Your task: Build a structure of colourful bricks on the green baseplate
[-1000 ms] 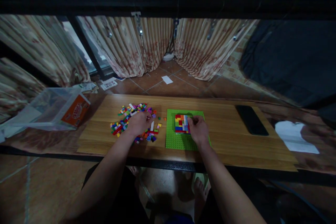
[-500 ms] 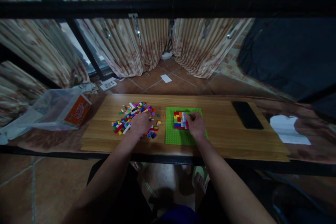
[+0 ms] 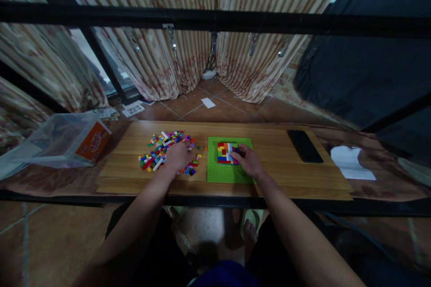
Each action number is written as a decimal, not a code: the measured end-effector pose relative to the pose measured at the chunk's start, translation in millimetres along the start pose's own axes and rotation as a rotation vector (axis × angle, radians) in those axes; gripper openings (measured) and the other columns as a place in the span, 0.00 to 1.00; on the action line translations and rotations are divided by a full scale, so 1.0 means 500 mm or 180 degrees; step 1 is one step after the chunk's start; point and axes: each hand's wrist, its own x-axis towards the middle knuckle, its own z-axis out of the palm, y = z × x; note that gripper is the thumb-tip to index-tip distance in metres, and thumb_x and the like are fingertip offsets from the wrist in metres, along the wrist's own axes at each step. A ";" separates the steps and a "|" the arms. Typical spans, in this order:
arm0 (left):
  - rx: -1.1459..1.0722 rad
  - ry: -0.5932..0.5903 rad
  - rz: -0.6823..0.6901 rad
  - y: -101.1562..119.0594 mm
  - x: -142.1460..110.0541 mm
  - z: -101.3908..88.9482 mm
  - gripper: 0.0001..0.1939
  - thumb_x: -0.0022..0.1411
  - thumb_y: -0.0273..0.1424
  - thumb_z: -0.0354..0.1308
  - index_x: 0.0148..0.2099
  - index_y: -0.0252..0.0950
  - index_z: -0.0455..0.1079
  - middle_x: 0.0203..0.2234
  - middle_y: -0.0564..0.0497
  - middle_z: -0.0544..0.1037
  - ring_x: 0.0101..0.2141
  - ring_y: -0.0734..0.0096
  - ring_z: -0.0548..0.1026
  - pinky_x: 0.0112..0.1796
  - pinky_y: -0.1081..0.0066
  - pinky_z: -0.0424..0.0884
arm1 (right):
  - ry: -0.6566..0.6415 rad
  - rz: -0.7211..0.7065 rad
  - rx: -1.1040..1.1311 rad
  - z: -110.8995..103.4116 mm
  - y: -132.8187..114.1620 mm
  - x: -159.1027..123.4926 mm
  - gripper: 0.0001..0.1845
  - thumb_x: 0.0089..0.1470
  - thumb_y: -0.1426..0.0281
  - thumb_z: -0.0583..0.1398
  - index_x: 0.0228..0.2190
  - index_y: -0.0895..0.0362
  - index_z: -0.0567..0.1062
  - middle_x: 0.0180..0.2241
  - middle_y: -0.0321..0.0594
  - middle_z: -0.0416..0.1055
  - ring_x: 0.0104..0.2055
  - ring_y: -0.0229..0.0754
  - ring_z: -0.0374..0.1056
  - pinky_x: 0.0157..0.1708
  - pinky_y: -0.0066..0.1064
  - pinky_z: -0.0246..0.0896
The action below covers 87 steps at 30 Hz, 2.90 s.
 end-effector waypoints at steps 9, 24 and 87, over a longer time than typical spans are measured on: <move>-0.1788 0.0010 0.0291 0.007 0.012 0.005 0.12 0.55 0.26 0.55 0.41 0.35 0.75 0.31 0.48 0.80 0.35 0.65 0.78 0.38 0.70 0.71 | -0.0072 0.0042 -0.0024 -0.002 -0.003 0.010 0.26 0.42 0.57 0.68 0.42 0.56 0.75 0.36 0.44 0.78 0.40 0.49 0.73 0.45 0.45 0.67; -0.4028 -0.0841 0.0596 0.064 0.018 0.059 0.07 0.48 0.19 0.59 0.32 0.33 0.68 0.22 0.57 0.73 0.23 0.79 0.70 0.27 0.77 0.63 | 0.0289 -0.0677 0.0048 -0.021 -0.070 -0.040 0.20 0.56 0.54 0.56 0.39 0.56 0.77 0.38 0.44 0.78 0.40 0.47 0.73 0.42 0.38 0.67; -0.2558 -0.0575 0.0875 0.080 0.007 0.106 0.12 0.58 0.25 0.55 0.44 0.33 0.74 0.34 0.48 0.81 0.36 0.68 0.78 0.40 0.70 0.73 | -0.0046 0.0209 -0.0600 -0.021 -0.009 0.014 0.26 0.48 0.45 0.58 0.23 0.55 0.77 0.22 0.40 0.74 0.25 0.42 0.68 0.25 0.33 0.57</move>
